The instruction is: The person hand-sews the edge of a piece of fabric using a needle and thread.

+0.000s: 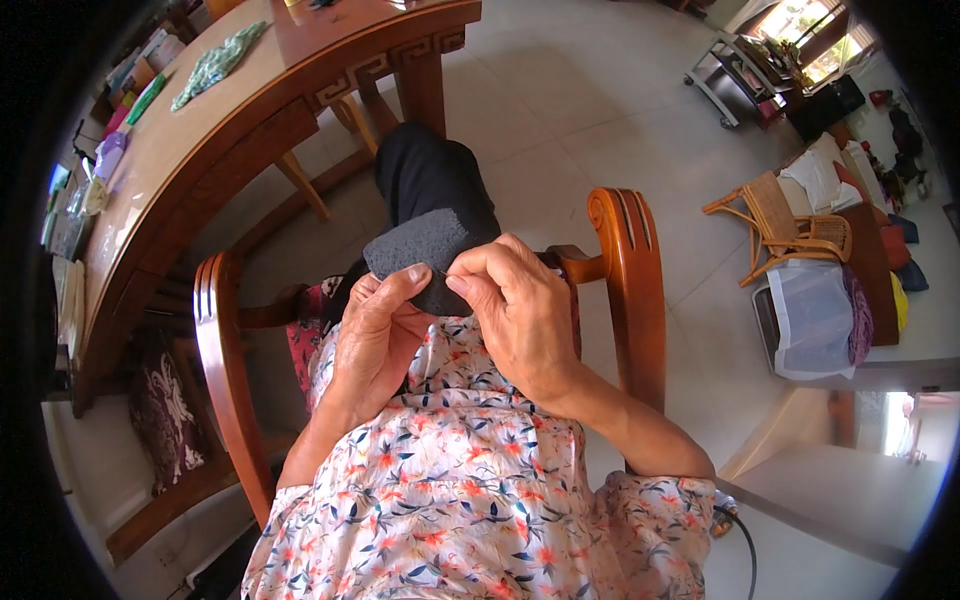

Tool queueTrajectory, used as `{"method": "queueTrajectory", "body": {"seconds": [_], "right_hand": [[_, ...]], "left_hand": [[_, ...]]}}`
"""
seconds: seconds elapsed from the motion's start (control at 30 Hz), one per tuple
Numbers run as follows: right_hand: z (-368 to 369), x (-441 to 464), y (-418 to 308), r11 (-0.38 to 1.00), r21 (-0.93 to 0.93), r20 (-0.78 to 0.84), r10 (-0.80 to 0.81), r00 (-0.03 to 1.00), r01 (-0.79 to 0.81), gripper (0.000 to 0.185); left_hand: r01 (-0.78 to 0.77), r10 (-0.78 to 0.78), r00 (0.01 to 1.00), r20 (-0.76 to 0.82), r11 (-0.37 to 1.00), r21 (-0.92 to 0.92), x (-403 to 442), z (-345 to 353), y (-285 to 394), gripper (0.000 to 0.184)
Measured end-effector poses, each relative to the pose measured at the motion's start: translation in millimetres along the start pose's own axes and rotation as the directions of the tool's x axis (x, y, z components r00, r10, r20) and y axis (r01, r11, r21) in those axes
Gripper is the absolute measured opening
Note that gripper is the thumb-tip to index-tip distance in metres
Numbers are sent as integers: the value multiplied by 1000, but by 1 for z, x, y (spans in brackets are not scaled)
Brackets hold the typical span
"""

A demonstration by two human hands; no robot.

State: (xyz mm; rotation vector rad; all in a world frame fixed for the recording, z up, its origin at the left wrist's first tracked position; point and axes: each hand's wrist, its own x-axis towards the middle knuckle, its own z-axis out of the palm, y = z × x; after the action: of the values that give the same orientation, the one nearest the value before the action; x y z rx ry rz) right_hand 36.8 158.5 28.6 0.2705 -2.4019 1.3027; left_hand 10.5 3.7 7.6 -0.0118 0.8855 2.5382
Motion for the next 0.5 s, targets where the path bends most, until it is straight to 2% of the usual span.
{"method": "queueTrajectory", "body": {"seconds": [0.07, 0.1, 0.17, 0.2, 0.27, 0.3, 0.33, 0.37, 0.4, 0.47, 0.5], "right_hand": [[3, -1, 4, 993, 111, -10, 37, 999, -36, 12], [4, -2, 3, 993, 109, -10, 36, 999, -35, 12], [4, -4, 2, 911, 314, 78, 257, 963, -269, 16], [4, -3, 3, 912, 312, 79, 255, 964, -267, 16], [5, -2, 4, 814, 509, 92, 274, 957, -282, 19], [4, 0, 5, 815, 507, 94, 272, 958, -281, 19], [3, 3, 6, 948, 299, -6, 113, 994, -107, 19], [3, 5, 6, 996, 61, -64, -69, 996, 73, 19], [3, 7, 4, 995, 61, -62, -71, 996, 75, 19], [3, 10, -2, 971, -73, -12, -230, 973, 228, 16], [4, 10, -2, 971, -73, -15, -228, 973, 227, 16]], "left_hand": [[45, -45, 996, 75, 999, -1, 1, -14, -2, 10], [45, -45, 996, 77, 999, -2, 0, -7, 0, 10], [-51, 51, 999, 6, 993, 109, -3, 11, 5, 10], [-54, 53, 999, 7, 993, 107, -3, 12, 4, 10], [-129, 118, 991, 54, 948, 291, -5, 12, 5, 12], [-131, 121, 991, 54, 948, 289, -6, 13, 6, 12], [-182, 198, 980, 25, 835, 519, -7, 14, 8, 12], [-206, 279, 960, 16, 665, 718, -7, 13, 11, 11], [-207, 282, 959, 15, 665, 717, -7, 5, 9, 11], [-128, 279, 958, 66, 212, 969, -5, -14, 0, 13], [-129, 277, 958, 67, 210, 969, -2, -10, 0, 13]]}}
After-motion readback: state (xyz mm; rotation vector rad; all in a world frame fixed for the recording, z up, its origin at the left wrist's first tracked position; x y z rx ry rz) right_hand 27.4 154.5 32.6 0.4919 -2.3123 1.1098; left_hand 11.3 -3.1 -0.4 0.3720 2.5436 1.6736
